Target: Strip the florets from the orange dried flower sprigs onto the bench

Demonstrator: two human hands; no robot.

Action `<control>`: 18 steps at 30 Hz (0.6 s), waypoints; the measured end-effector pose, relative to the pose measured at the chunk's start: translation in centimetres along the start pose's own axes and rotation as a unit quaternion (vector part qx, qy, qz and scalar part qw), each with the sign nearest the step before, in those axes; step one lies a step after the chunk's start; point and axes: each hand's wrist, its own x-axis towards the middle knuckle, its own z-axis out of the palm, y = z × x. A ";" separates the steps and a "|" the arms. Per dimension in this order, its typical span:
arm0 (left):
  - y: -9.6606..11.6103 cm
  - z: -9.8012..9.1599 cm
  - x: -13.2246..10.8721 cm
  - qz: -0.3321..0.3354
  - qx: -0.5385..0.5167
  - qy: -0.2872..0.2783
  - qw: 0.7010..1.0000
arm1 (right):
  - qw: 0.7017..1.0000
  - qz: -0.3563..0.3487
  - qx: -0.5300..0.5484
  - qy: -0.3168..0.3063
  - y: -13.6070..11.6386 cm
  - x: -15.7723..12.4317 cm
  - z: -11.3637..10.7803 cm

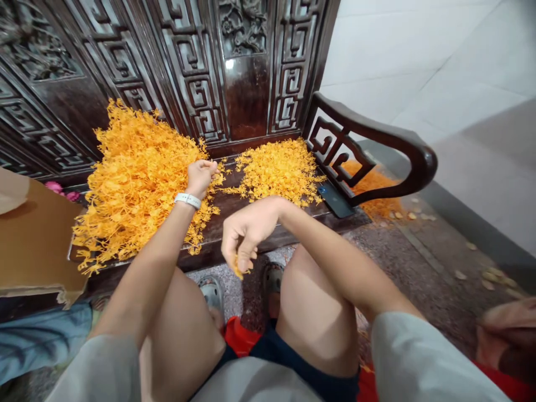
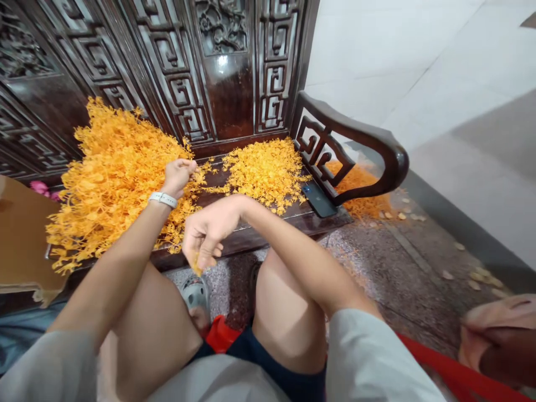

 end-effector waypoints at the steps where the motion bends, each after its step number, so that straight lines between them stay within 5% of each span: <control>1: 0.0 -0.5 0.2 0.005 -0.002 -0.021 1.000 | 0.999 -0.012 0.040 0.029 0.2 -0.2 -0.3; 3: 0.2 -1.4 0.3 0.031 -0.022 -0.026 0.999 | 0.956 -0.079 0.122 0.256 1.7 -1.2 -1.8; 5: 0.4 -2.0 0.2 0.046 -0.045 0.006 0.998 | 0.863 -0.114 0.191 0.454 3.9 -2.5 -3.7; 6: 0.5 -2.3 0.1 0.045 -0.052 0.017 0.997 | 0.818 -0.102 0.236 0.514 5.0 -3.1 -4.5; 9: 0.1 -2.5 -0.2 0.037 -0.039 -0.011 0.999 | 0.745 -0.025 0.325 0.581 7.0 -3.7 -5.4; 14: -0.3 -1.4 -1.5 0.029 -0.029 -0.069 0.997 | 0.751 0.012 0.227 0.620 7.3 -2.8 -4.8; 18: 0.5 0.1 -3.2 0.037 -0.048 -0.134 0.989 | 0.797 0.032 0.120 0.591 7.1 -1.8 -5.0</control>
